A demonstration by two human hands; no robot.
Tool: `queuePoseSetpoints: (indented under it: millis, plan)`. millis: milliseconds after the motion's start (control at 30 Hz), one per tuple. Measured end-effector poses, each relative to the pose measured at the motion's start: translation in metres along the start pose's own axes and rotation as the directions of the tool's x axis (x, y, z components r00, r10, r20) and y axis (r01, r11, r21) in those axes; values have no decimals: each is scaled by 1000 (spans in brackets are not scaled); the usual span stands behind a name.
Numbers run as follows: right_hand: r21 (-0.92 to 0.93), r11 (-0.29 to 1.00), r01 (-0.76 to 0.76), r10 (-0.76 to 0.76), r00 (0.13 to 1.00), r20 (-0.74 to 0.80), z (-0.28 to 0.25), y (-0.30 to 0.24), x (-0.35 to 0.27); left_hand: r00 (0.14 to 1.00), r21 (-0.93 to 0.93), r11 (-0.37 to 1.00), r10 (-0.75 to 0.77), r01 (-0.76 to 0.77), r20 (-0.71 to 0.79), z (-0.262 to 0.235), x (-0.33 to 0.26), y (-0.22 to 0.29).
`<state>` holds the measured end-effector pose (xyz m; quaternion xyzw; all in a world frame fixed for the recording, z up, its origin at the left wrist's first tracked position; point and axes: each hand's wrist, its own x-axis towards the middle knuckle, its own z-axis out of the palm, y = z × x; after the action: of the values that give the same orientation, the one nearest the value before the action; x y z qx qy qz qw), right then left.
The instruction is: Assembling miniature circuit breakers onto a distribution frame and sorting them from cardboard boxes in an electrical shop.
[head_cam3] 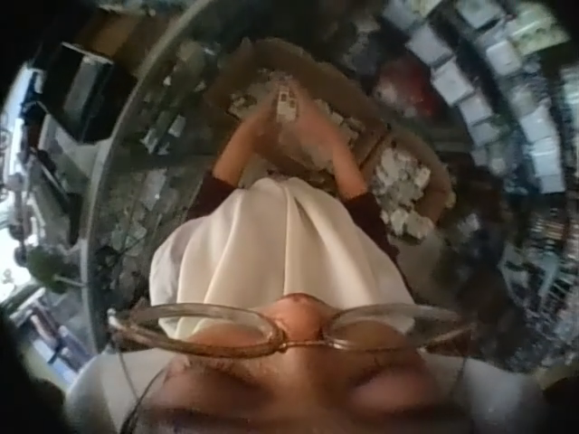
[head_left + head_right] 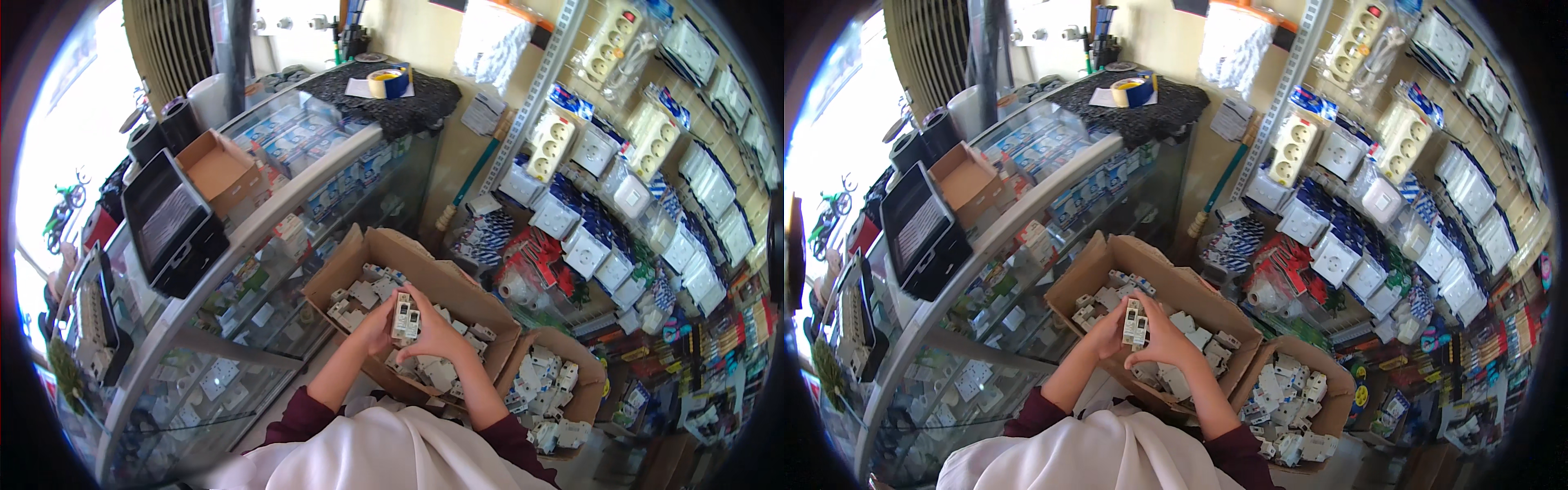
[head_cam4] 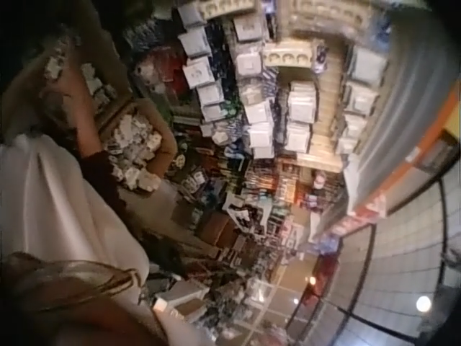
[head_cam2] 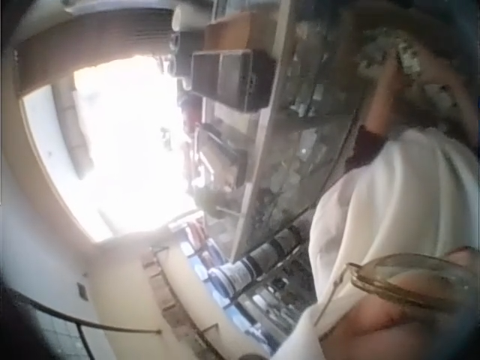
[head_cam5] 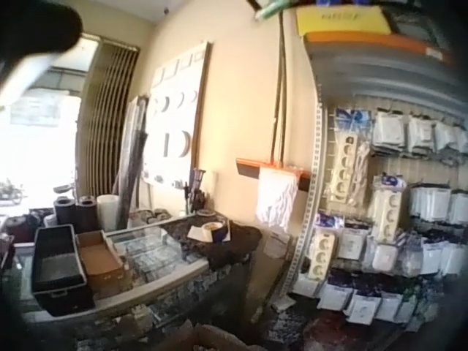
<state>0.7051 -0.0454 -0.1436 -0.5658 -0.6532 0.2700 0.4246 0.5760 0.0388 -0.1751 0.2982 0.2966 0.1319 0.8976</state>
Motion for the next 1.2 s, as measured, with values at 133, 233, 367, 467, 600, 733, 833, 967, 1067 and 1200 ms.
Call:
queuePoseSetpoints:
  millis: [133, 233, 367, 467, 600, 733, 833, 967, 1067, 1200]
  plan:
    - [-1, 999, 44, -44, 991, 124, 23, -24, 12, 995, -61, 993, 97, -99, -38, -32, -27, -6]
    - [-33, 997, 71, -64, 984, 165, 45, -40, 18, 979, -79, 977, 194, -198, -54, -47, -57, -10]
    - [27, 984, 176, -177, 957, 230, 89, -70, 29, 949, -91, 957, 256, -275, -183, -68, -112, -6]
    - [136, 960, 246, -276, 920, 279, 126, -98, 33, 897, -131, 903, 373, -410, -237, -94, -155, -16]
    - [242, 861, 448, -507, 790, 345, 190, -138, 37, 828, -159, 831, 473, -533, -302, -133, -230, -36]
    - [386, 754, 532, -653, 670, 353, 254, -176, 28, 765, -142, 792, 501, -594, -405, -153, -306, -53]
    - [471, 734, 489, -677, 589, 442, 298, -214, 17, 691, -149, 743, 503, -652, -519, -172, -360, -76]
    - [537, 710, 455, -704, 473, 530, 351, -248, -1, 599, -110, 684, 536, -722, -595, -191, -420, -114]
    - [603, 647, 467, -762, 379, 525, 392, -268, -13, 562, -174, 615, 521, -769, -642, -195, -466, -130]
    - [688, 554, 468, -829, 244, 503, 435, -311, -33, 415, -137, 502, 498, -854, -761, -204, -516, -147]
